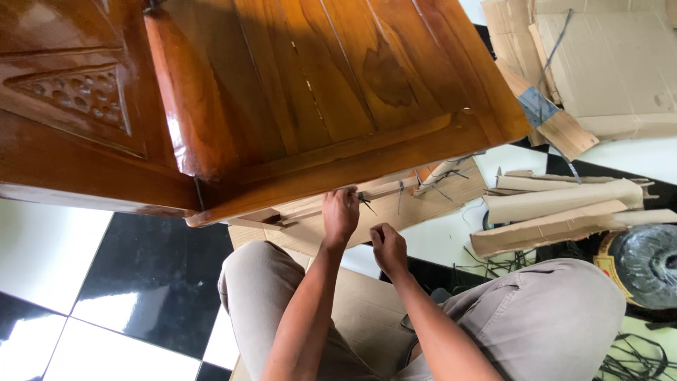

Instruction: Wrap the legs of a wooden chair with cardboard and secure them with wire ties.

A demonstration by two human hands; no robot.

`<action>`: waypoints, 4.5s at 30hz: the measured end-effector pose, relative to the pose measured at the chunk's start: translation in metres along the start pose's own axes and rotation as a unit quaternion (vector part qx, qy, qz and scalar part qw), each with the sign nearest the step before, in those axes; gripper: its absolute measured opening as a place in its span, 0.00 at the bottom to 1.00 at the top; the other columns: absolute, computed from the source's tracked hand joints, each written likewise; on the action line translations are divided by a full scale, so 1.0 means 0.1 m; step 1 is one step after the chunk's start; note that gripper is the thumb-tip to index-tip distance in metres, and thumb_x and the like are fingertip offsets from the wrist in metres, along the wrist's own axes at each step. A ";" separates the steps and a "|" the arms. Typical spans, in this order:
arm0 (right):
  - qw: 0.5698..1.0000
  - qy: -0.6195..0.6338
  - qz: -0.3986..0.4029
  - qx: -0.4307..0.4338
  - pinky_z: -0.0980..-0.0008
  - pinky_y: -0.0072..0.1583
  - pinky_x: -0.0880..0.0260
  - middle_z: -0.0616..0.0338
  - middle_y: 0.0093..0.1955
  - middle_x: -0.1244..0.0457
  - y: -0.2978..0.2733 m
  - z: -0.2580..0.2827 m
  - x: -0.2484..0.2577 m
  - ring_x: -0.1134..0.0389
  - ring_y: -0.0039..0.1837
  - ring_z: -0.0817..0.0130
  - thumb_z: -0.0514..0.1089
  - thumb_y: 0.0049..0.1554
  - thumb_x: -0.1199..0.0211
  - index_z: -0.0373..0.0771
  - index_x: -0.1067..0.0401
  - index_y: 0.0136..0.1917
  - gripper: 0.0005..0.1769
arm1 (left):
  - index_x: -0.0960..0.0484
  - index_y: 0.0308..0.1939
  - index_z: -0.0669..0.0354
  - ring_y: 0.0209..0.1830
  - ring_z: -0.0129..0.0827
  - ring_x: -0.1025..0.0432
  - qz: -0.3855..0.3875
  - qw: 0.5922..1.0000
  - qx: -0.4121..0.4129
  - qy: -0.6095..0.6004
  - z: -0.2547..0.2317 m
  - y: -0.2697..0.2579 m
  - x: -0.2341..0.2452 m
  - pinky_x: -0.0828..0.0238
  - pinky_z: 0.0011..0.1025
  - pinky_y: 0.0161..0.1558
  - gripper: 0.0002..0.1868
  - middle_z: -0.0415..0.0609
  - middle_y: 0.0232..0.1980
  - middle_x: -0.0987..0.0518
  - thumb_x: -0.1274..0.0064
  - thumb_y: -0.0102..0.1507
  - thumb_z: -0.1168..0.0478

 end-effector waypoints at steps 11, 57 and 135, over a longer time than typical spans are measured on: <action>0.994 -0.011 0.020 -0.109 0.53 0.55 0.28 0.54 0.45 0.29 -0.05 -1.00 0.15 0.27 0.54 0.49 0.56 0.60 0.45 0.49 0.23 0.50 0.15 | 0.18 0.44 0.43 0.44 0.37 0.28 -0.020 0.997 -0.073 -0.004 -0.41 -0.42 -0.60 0.35 0.36 0.57 0.15 0.39 0.42 0.24 0.42 0.55 0.67; 0.974 0.110 -0.198 -0.003 0.52 0.67 0.32 0.53 0.66 0.33 -0.51 -1.38 1.01 0.33 0.66 0.50 0.46 0.61 0.42 0.42 0.22 0.62 0.18 | 0.15 0.53 0.44 0.54 0.50 0.22 0.476 0.878 0.048 -0.009 -0.61 -1.46 -1.73 0.25 0.51 0.57 0.20 0.47 0.47 0.15 0.53 0.67 0.41; 0.853 0.445 0.157 -0.222 0.81 0.29 0.55 0.69 0.37 0.47 0.35 0.62 -1.06 0.47 0.31 0.80 0.41 0.63 0.49 0.46 0.36 0.47 0.02 | 0.17 0.33 0.49 0.36 0.53 0.22 0.123 0.989 0.053 0.059 1.22 0.04 -0.32 0.25 0.47 0.39 0.17 0.52 0.30 0.19 0.50 0.58 0.43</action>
Point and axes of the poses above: each hand's wrist, its own y-axis towards the middle knuckle, its own x-axis out of the back of the hand, z = x × y, the point moved 8 cm from there along y, towards the middle knuckle
